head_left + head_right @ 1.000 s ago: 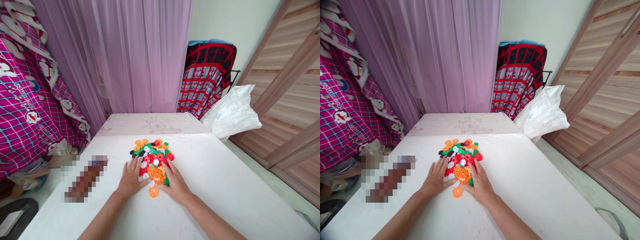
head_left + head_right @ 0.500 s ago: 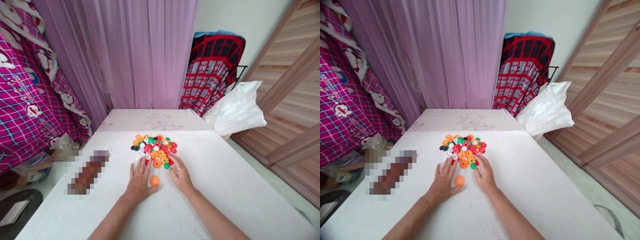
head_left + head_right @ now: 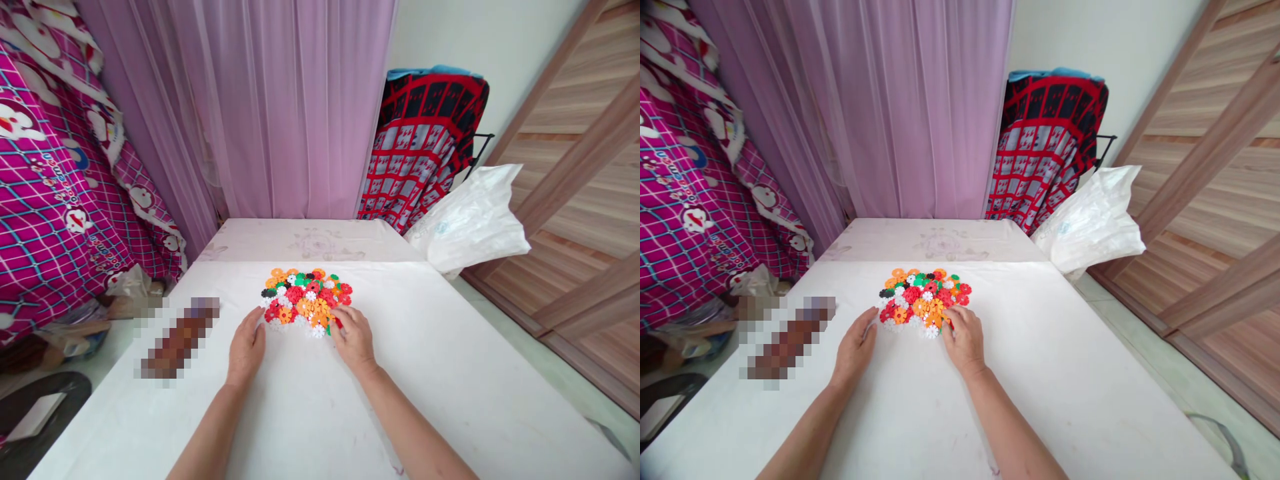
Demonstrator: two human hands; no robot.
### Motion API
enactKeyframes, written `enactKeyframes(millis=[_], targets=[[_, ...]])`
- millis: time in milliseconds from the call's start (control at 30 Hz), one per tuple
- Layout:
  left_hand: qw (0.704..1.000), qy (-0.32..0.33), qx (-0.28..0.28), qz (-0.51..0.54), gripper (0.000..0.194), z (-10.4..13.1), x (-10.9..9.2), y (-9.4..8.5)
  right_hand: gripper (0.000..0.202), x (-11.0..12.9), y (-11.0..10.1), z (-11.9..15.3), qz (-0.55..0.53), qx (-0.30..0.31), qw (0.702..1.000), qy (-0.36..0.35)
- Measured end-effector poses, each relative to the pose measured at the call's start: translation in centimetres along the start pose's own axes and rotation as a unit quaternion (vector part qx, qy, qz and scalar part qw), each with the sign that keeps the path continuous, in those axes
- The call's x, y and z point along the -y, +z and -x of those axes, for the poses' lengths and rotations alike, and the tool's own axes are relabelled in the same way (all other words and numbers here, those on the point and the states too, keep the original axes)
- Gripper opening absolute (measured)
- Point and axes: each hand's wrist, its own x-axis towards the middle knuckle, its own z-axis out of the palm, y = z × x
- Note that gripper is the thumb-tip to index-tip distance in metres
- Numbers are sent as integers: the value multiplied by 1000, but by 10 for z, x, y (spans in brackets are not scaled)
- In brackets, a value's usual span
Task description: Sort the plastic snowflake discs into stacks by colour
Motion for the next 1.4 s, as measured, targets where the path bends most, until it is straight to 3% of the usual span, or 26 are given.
enactKeyframes(millis=[167,367,567,933,1033,1167,1267,1400], targets=[[1000,12,10,-1,40,-5,-6,0,24,10,11,-13,64,32,997,5],[1000,14,23,7,40,-6,-8,-3,10,15,10,-12,45,58,997,0],[999,17,17,26,38,-5,-7,-1,23,14,10,-12,55,62,997,3],[992,-56,-8,109,36,-6,-2,1,14,8,14,-12,19,95,995,10],[991,-61,-7,122,37,-5,-2,1,19,7,11,-11,30,81,996,-1],[989,-63,-7,133,36,-5,-2,2,33,7,6,-9,62,119,991,-18],[989,-62,-7,134,36,-5,-2,1,28,12,5,-7,62,137,989,-16],[989,-60,-7,134,37,-5,-3,0,21,20,4,-9,31,114,992,-43]])
